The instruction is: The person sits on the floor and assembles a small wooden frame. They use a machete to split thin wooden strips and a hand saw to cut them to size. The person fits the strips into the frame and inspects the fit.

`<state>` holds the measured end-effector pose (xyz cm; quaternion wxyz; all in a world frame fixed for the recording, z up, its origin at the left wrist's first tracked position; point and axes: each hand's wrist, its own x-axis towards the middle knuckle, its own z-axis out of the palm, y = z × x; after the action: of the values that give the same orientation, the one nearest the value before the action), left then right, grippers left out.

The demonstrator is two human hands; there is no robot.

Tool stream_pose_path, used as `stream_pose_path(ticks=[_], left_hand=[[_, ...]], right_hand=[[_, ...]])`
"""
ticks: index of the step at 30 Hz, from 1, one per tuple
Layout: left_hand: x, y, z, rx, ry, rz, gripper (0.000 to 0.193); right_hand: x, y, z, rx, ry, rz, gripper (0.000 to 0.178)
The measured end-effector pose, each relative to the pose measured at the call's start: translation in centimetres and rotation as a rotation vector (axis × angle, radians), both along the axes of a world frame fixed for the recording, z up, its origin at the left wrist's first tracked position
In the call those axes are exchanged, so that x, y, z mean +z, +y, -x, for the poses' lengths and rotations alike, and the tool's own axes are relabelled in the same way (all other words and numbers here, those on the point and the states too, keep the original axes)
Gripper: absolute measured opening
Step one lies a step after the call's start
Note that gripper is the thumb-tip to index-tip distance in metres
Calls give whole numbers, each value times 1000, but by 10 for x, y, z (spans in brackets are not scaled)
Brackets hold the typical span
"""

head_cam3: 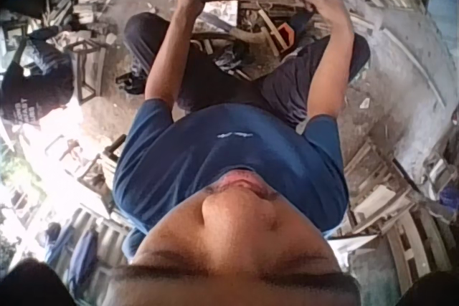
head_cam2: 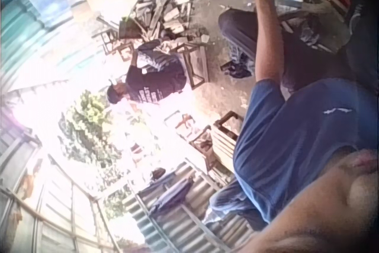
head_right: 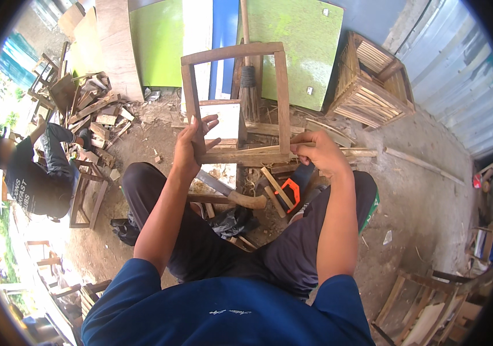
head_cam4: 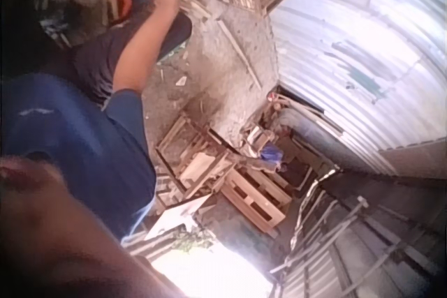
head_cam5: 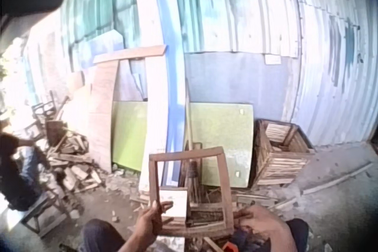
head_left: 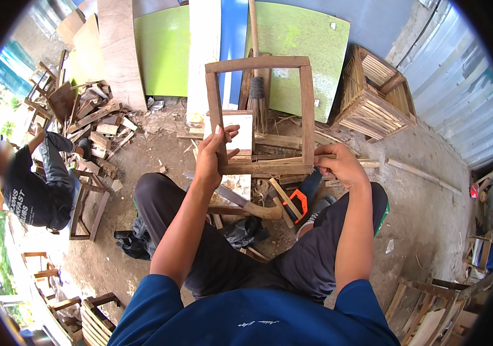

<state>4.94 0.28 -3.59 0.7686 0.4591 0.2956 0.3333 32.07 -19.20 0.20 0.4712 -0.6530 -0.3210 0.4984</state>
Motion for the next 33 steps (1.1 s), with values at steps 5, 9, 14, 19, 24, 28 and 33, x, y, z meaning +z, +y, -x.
stream_pose_path(ticks=[5, 9, 14, 19, 24, 28, 33], left_hand=[[0, -3, -2, -23, -15, 40, 51], [0, -5, -4, -46, -42, 17, 49], [1, -7, -6, -42, -92, -27, 43], [4, -9, -5, -23, -117, -42, 42], [6, -9, -4, -14, -120, -41, 43], [6, -7, -2, -15, -102, -48, 42], [5, -7, -2, 22, -120, -36, 42]], right_hand=[[-1, 3, 5, -83, 145, 4, 17], [-4, 3, 6, -148, 154, 32, 18], [-6, 1, 3, -76, 217, -28, 17], [-5, 1, 3, -61, 223, -44, 22], [-2, 1, 5, -87, 242, -41, 17], [-2, 3, 7, -86, 255, -41, 21], [-4, 5, 9, -119, 295, -49, 28]])
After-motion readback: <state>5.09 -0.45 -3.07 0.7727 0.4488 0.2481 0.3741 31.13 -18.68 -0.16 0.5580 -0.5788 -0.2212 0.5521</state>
